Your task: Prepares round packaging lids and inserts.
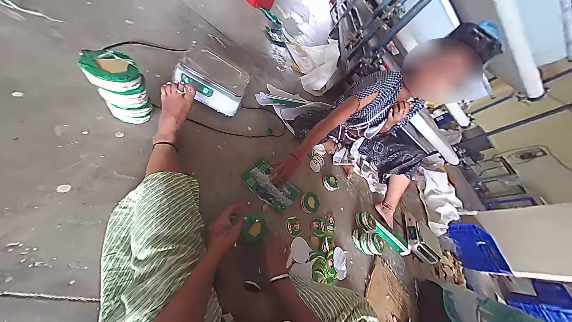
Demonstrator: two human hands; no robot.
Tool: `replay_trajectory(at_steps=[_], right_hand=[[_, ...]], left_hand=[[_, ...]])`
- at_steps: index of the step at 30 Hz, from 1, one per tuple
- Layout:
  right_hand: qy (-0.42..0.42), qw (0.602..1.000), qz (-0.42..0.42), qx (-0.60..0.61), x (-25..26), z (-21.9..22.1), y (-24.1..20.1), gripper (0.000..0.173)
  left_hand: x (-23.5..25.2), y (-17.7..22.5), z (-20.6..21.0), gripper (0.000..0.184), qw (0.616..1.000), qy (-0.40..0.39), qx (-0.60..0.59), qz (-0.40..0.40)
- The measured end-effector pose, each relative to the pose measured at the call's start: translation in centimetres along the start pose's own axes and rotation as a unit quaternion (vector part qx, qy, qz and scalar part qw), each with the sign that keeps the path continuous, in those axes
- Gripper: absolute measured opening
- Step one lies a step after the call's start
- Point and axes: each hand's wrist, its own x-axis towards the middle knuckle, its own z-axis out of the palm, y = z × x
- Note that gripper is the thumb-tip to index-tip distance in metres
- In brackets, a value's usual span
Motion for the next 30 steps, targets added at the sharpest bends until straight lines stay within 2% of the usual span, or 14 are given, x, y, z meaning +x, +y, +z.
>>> replay_trajectory(at_steps=[3, 5, 7, 10, 14, 17, 20, 23, 24, 25, 27, 28, 29, 30], right_hand=[[-0.011, 1.0, -0.018, 0.005, -0.8, -0.4, 0.2, 0.043], [-0.026, 0.999, 0.043, 0.019, -0.5, -2.6, 1.9, 0.05], [-0.011, 0.994, 0.094, 0.052, 1.0, -4.7, 5.6, 0.054], [-0.03, 0.99, 0.109, 0.086, 4.0, -5.6, 11.4, 0.08], [-0.101, 0.992, 0.063, 0.044, 4.4, -3.2, 11.6, 0.106], [-0.127, 0.988, 0.077, 0.037, 3.9, -1.7, 10.5, 0.091], [-0.143, 0.98, 0.113, 0.078, 3.8, -3.2, 10.5, 0.081], [-0.049, 0.981, 0.09, 0.163, 1.9, -5.3, 11.3, 0.075], [0.012, 0.98, 0.042, 0.196, 0.8, -5.4, 11.3, 0.069], [0.095, 0.968, -0.044, 0.227, -0.5, -5.0, 11.2, 0.062], [0.286, 0.889, -0.265, 0.241, -2.0, -3.2, 10.8, 0.037], [0.352, 0.844, -0.333, 0.23, -2.4, -2.5, 10.2, 0.025], [0.394, 0.814, -0.363, 0.223, -2.7, -1.9, 9.7, 0.021], [0.418, 0.805, -0.359, 0.22, -2.9, -1.4, 9.4, 0.022]], left_hand=[[0.1, -0.1, 0.4, 0.047, 1.0, 0.006, 0.011, 0.017], [0.0, -0.5, 0.6, 0.046, 0.999, 0.012, 0.024, 0.033], [-0.3, -1.2, 0.9, 0.046, 0.997, 0.023, 0.045, 0.058], [-0.8, -2.2, 1.7, 0.045, 0.987, 0.044, 0.099, 0.119], [-3.2, -2.4, 2.7, 0.039, 0.975, 0.043, 0.154, 0.157], [-5.2, -2.8, 3.5, 0.034, 0.961, 0.066, 0.158, 0.217], [-7.0, -2.4, 4.3, 0.031, 0.948, 0.105, 0.159, 0.255], [-8.7, -1.6, 6.3, 0.03, 0.974, 0.064, 0.089, 0.2], [-9.3, -1.0, 7.1, 0.031, 0.989, 0.024, 0.038, 0.14], [-9.8, -0.2, 7.9, 0.033, 0.997, -0.027, -0.035, 0.064], [-10.2, 1.3, 8.9, 0.042, 0.973, -0.105, -0.196, -0.064], [-10.2, 1.5, 9.2, 0.04, 0.967, -0.1, -0.221, -0.074], [-10.1, 1.4, 9.4, 0.037, 0.971, -0.08, -0.217, -0.058], [-10.1, 1.5, 9.3, 0.036, 0.979, -0.047, -0.197, -0.035]])
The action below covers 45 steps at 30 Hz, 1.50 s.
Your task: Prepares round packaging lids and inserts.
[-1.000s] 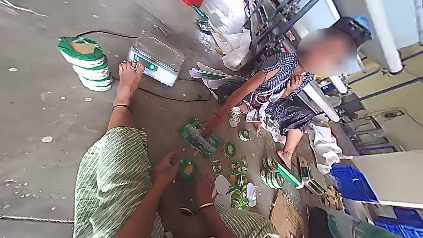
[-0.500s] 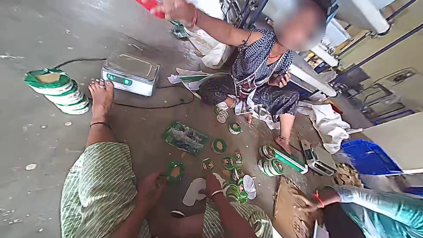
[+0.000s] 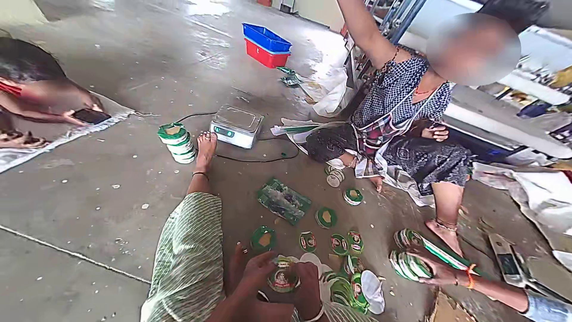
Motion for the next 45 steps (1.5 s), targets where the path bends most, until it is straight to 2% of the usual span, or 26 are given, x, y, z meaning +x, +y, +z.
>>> replay_trajectory(at_steps=[1, 2, 3, 4, 5, 6, 7, 8, 11, 15, 18, 23, 25, 27, 29, 31, 33, 35, 41, 43, 45], right_hand=[[0.007, 0.999, 0.029, -0.016, -0.4, 0.2, -0.1, 0.031], [0.005, 0.996, 0.092, 0.003, -0.6, 0.4, -0.2, 0.048], [-0.013, 0.98, 0.191, 0.056, -0.5, 0.4, -0.2, 0.063], [-0.032, 0.943, 0.303, 0.132, 0.1, 0.3, -0.3, 0.074], [-0.049, 0.89, 0.401, 0.213, 1.0, 0.1, -0.5, 0.076], [-0.069, 0.833, 0.473, 0.279, 2.0, 0.0, -0.8, 0.071], [-0.091, 0.788, 0.519, 0.319, 2.8, 0.2, -1.1, 0.066], [-0.115, 0.766, 0.542, 0.327, 3.5, 0.7, -1.2, 0.065], [-0.158, 0.797, 0.527, 0.251, 5.2, 3.3, 0.1, 0.068], [-0.18, 0.804, 0.535, 0.188, 7.4, 7.0, 3.5, 0.072], [-0.202, 0.81, 0.53, 0.151, 7.8, 9.4, 5.0, 0.074], [-0.228, 0.813, 0.521, 0.123, 7.6, 10.8, 5.2, 0.076], [-0.24, 0.812, 0.519, 0.117, 7.7, 10.7, 5.1, 0.076], [-0.245, 0.814, 0.515, 0.11, 7.8, 10.5, 5.0, 0.076], [-0.253, 0.816, 0.511, 0.099, 7.9, 10.4, 4.8, 0.076], [-0.263, 0.815, 0.509, 0.088, 8.1, 10.3, 4.8, 0.079], [-0.271, 0.811, 0.511, 0.084, 8.2, 10.2, 4.8, 0.086], [-0.252, 0.805, 0.529, 0.093, 8.0, 10.0, 5.1, 0.092], [-0.093, 0.801, 0.574, 0.14, 8.6, 8.7, 7.4, 0.088], [-0.072, 0.801, 0.575, 0.147, 8.7, 8.6, 7.5, 0.087], [-0.071, 0.801, 0.574, 0.155, 8.6, 8.5, 7.4, 0.088]], left_hand=[[0.0, 0.2, -0.1, 0.035, 0.999, 0.032, 0.02, 0.026], [0.0, 0.5, -0.2, 0.034, 0.997, 0.058, 0.035, 0.046], [0.2, 0.6, -0.4, 0.034, 0.995, 0.074, 0.044, 0.057], [0.4, 0.5, -0.7, 0.033, 0.993, 0.084, 0.051, 0.062], [0.7, 0.3, -1.0, 0.032, 0.992, 0.092, 0.058, 0.065], [1.1, 0.1, -1.2, 0.031, 0.991, 0.101, 0.061, 0.065], [1.4, -0.1, -1.3, 0.032, 0.99, 0.113, 0.064, 0.061], [1.9, -0.1, -1.5, 0.033, 0.988, 0.121, 0.073, 0.056], [3.7, 0.4, -2.0, 0.037, 0.976, 0.155, 0.145, 0.043], [7.0, 0.9, -3.1, 0.046, 0.954, 0.176, 0.24, 0.037], [8.8, 0.6, -3.4, 0.047, 0.933, 0.184, 0.301, 0.075], [10.1, -0.2, -3.3, 0.047, 0.889, 0.191, 0.408, 0.079], [10.0, -0.3, -2.8, 0.05, 0.857, 0.162, 0.477, 0.106], [10.1, -0.9, -2.1, 0.057, 0.829, 0.09, 0.533, 0.146], [10.7, -2.9, -1.5, 0.069, 0.794, 0.052, 0.57, 0.206], [11.1, -4.1, -1.1, 0.09, 0.769, 0.019, 0.618, 0.161], [11.3, -5.5, -0.9, 0.1, 0.746, 0.035, 0.645, 0.162], [11.2, -6.0, -0.7, 0.102, 0.736, 0.052, 0.654, 0.166], [11.4, -6.3, -0.6, 0.095, 0.738, 0.071, 0.648, 0.174], [11.1, -5.6, -0.5, 0.099, 0.737, 0.048, 0.658, 0.145], [10.8, -3.8, -0.6, 0.1, 0.744, -0.021, 0.663, 0.078]])
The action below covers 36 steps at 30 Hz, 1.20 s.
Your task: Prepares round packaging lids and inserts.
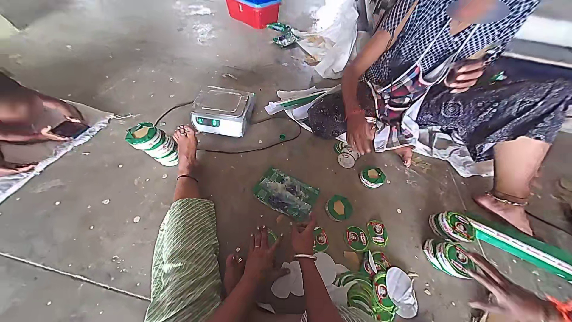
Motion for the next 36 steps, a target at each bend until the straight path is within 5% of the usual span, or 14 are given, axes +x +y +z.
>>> replay_trajectory(at_steps=[2, 5, 7, 13, 19, 23, 28, 30, 32, 33, 36], right_hand=[[0.003, 1.0, -0.007, 0.022, 0.2, -0.2, 0.1, 0.088], [0.025, 0.998, -0.017, 0.056, 0.1, -0.8, 0.2, 0.085], [0.032, 0.997, -0.015, 0.066, 0.1, -1.3, 0.3, 0.085], [0.035, 0.997, -0.006, 0.075, 1.4, -0.8, 0.2, 0.083], [0.034, 0.994, -0.032, 0.096, 2.4, 0.5, 1.2, 0.08], [0.003, 0.987, 0.037, 0.156, 1.2, -0.6, 1.6, 0.07], [-0.131, 0.939, 0.113, 0.299, -1.2, -0.9, 2.9, 0.049], [-0.172, 0.862, 0.126, 0.461, -2.7, -1.1, 2.8, 0.042], [-0.198, 0.742, 0.137, 0.625, -2.9, -1.2, 3.0, 0.051], [-0.199, 0.723, 0.115, 0.651, -2.4, -1.9, 2.8, 0.053], [-0.075, 0.807, 0.032, 0.584, 0.4, -6.4, -0.3, 0.047]], left_hand=[[0.1, -0.6, -2.7, 0.079, 0.993, -0.064, -0.098, 0.018], [0.4, -1.4, -4.5, 0.053, 0.964, 0.121, -0.236, 0.013], [1.8, -0.9, -3.9, 0.052, 0.964, 0.198, -0.176, -0.015], [4.7, 0.4, 1.0, 0.051, 0.977, 0.204, -0.005, -0.064], [2.7, 0.1, -2.2, 0.116, 0.983, 0.1, -0.122, -0.091], [0.6, 0.4, -4.1, 0.119, 0.981, -0.02, -0.125, -0.148], [-0.2, 2.2, -5.5, 0.132, 0.962, 0.087, -0.239, -0.1], [-0.6, 4.1, -6.8, 0.143, 0.951, 0.122, -0.283, -0.028], [-0.6, 6.0, -8.0, 0.154, 0.944, 0.155, -0.289, 0.032], [-0.5, 6.5, -8.8, 0.157, 0.94, 0.184, -0.282, 0.058], [-0.4, 4.7, -11.3, 0.147, 0.899, 0.327, -0.274, 0.094]])
